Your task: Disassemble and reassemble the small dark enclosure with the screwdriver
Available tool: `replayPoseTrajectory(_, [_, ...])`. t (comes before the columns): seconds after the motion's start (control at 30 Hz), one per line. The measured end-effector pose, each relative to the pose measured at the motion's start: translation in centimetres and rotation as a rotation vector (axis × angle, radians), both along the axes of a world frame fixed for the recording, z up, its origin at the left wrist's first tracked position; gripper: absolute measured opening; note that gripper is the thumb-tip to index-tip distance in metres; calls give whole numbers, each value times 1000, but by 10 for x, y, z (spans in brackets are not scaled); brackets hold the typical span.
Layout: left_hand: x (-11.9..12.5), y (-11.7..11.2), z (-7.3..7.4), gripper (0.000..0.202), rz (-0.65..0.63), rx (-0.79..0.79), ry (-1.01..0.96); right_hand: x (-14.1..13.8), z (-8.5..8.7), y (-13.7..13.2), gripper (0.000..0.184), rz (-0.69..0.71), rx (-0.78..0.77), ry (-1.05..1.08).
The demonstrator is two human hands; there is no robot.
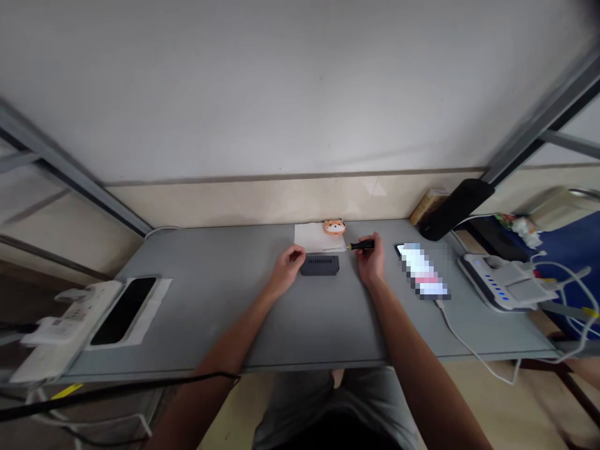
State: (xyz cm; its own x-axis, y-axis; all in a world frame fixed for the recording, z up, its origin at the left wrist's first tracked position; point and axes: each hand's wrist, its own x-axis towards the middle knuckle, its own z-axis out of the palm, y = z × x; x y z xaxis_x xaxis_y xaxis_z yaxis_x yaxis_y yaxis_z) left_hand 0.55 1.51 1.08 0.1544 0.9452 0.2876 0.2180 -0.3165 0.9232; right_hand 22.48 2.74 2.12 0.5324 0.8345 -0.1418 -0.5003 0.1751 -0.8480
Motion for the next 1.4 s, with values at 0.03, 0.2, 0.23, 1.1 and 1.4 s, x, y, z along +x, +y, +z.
replayPoseTrajectory(0.03, [1, 0, 0, 18, -5, -8, 0, 0, 0, -2, 42, 4, -2, -12])
replayPoseTrajectory(0.2, [2, 0, -1, 19, -29, -38, -2, 0, 0, -19, 47, 30, -22, -89])
replayPoseTrajectory(0.23, [1, 0, 0, 19, -40, -43, -2, 0, 0, -25, 47, 37, -28, -111])
replayPoseTrajectory(1.1, [-9, -2, -9, 21, -48, 25, 312, 0, -10, -115, 45, -217, -15, -520])
replayPoseTrajectory(1.4, [-8, 0, -14, 12, -35, 152, 388, -5, -3, -123, 49, -89, -177, -733])
